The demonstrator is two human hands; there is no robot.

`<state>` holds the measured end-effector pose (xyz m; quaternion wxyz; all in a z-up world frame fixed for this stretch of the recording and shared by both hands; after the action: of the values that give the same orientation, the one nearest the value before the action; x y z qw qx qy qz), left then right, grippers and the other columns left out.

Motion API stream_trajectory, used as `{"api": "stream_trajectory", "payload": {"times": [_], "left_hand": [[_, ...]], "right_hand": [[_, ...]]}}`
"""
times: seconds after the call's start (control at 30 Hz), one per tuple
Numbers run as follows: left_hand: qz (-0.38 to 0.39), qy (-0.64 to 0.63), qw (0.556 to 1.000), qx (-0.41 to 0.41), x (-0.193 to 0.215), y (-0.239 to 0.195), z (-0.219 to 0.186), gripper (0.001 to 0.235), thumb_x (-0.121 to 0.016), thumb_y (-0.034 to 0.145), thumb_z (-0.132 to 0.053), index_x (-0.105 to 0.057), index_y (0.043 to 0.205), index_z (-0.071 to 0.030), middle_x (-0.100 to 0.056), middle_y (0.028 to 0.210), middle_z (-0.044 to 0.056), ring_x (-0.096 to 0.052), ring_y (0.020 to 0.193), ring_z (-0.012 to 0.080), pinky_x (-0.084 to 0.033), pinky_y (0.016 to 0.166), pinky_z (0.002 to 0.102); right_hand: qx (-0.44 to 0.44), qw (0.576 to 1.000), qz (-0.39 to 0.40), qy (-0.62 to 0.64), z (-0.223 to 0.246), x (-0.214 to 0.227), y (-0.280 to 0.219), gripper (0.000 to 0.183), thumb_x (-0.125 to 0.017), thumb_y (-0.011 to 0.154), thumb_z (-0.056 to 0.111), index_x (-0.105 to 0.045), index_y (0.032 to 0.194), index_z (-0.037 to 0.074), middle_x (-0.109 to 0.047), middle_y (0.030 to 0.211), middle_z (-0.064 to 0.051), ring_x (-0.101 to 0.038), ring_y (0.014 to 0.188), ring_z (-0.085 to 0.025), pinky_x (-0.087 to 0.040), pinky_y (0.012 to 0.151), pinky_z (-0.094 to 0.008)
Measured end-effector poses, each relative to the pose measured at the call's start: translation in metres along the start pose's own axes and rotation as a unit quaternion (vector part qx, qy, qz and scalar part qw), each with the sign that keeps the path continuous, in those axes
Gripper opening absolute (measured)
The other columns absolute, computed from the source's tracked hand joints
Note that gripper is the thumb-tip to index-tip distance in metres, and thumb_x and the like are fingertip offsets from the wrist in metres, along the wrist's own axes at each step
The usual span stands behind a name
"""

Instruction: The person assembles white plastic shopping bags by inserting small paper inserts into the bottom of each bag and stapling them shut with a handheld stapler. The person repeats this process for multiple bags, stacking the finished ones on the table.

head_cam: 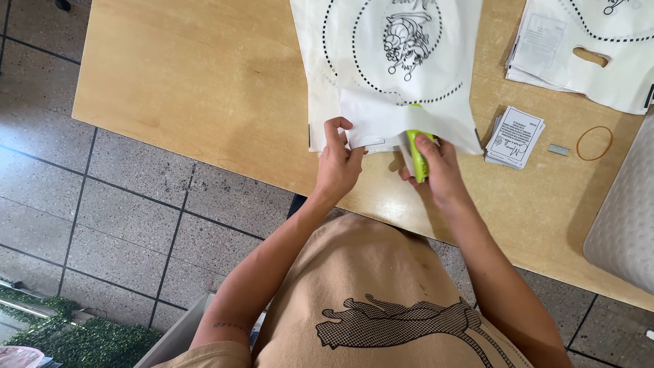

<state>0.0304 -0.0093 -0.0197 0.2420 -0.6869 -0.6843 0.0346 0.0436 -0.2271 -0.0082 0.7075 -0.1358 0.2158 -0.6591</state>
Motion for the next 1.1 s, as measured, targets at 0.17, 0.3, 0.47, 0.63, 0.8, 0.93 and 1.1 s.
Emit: {"api": "stream_trajectory", "payload": {"times": [0.17, 0.3, 0.47, 0.63, 0.8, 0.93, 1.1], "left_hand": [[0.002, -0.019, 1.0, 0.005, -0.002, -0.002, -0.012, 0.043, -0.055, 0.105, -0.008, -0.031, 0.135, -0.026, -0.077, 0.097, 0.003, -0.071, 0.066, 0.0203, -0.058, 0.079, 0.041], [0.008, 0.001, 1.0, -0.003, -0.004, -0.001, -0.01, 0.041, -0.055, 0.105, -0.01, -0.032, 0.135, -0.025, -0.076, 0.097, 0.004, -0.071, 0.065, 0.0208, -0.058, 0.079, 0.041], [0.02, 0.026, 0.999, -0.01, -0.014, 0.001, 0.01, 0.038, -0.057, 0.107, -0.013, -0.033, 0.135, -0.025, -0.076, 0.094, 0.004, -0.073, 0.069, 0.026, -0.059, 0.082, 0.045], [0.012, 0.035, 0.999, -0.012, -0.015, 0.002, 0.015, 0.036, -0.057, 0.109, -0.016, -0.033, 0.134, -0.025, -0.074, 0.091, 0.006, -0.073, 0.072, 0.0288, -0.059, 0.084, 0.049], [0.007, 0.052, 0.999, -0.005, -0.007, -0.002, -0.001, 0.027, -0.056, 0.113, -0.037, -0.036, 0.129, -0.027, -0.072, 0.086, 0.003, -0.073, 0.072, 0.0277, -0.058, 0.086, 0.051], [0.011, 0.067, 0.997, 0.023, -0.002, 0.002, -0.008, 0.026, -0.051, 0.112, -0.046, -0.038, 0.125, -0.027, -0.079, 0.104, 0.013, -0.079, 0.089, 0.0358, -0.056, 0.097, 0.055], [0.014, 0.083, 0.996, 0.038, 0.0, 0.0, -0.016, 0.025, -0.049, 0.113, -0.048, -0.039, 0.124, -0.027, -0.076, 0.1, 0.014, -0.079, 0.098, 0.0404, -0.056, 0.102, 0.057]], "right_hand": [[-0.031, 0.999, 0.038, -0.003, 0.007, 0.009, -0.027, 0.061, -0.064, 0.111, 0.053, -0.04, 0.136, 0.002, -0.062, 0.092, -0.016, -0.073, 0.055, -0.028, -0.052, 0.034, -0.032], [-0.049, 0.994, 0.08, 0.051, -0.01, -0.005, -0.042, 0.052, -0.058, 0.113, 0.052, -0.037, 0.129, 0.007, -0.061, 0.09, -0.019, -0.074, 0.056, -0.032, -0.053, 0.032, -0.032], [-0.04, 0.991, 0.045, 0.116, -0.011, -0.034, -0.036, 0.045, -0.059, 0.115, 0.047, -0.032, 0.126, 0.013, -0.06, 0.094, -0.02, -0.072, 0.06, -0.032, -0.05, 0.035, -0.03], [-0.063, 0.989, 0.002, 0.137, -0.004, -0.048, -0.042, 0.036, -0.062, 0.116, 0.039, -0.031, 0.118, 0.022, -0.053, 0.09, -0.013, -0.068, 0.058, -0.032, -0.045, 0.035, -0.027], [-0.079, 0.987, -0.01, 0.139, -0.008, -0.053, -0.045, 0.038, -0.066, 0.114, 0.041, -0.031, 0.115, 0.025, -0.053, 0.091, -0.01, -0.069, 0.06, -0.029, -0.045, 0.037, -0.025], [-0.092, 0.984, -0.009, 0.153, -0.002, -0.061, -0.054, 0.038, -0.067, 0.114, 0.039, -0.031, 0.115, 0.026, -0.051, 0.089, -0.011, -0.067, 0.06, -0.032, -0.045, 0.036, -0.027], [-0.087, 0.986, -0.007, 0.144, 0.002, -0.064, -0.052, 0.038, -0.067, 0.113, 0.043, -0.033, 0.112, 0.026, -0.054, 0.088, -0.01, -0.069, 0.059, -0.029, -0.045, 0.037, -0.027]]}}
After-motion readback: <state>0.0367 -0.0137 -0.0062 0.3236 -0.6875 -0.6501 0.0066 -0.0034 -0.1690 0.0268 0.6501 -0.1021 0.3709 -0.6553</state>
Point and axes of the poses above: each hand's wrist, its own y-axis towards the middle knuckle, its own x-axis out of the back of the hand, z = x × y, the point moved 4 cm from there along y, towards the middle knuckle
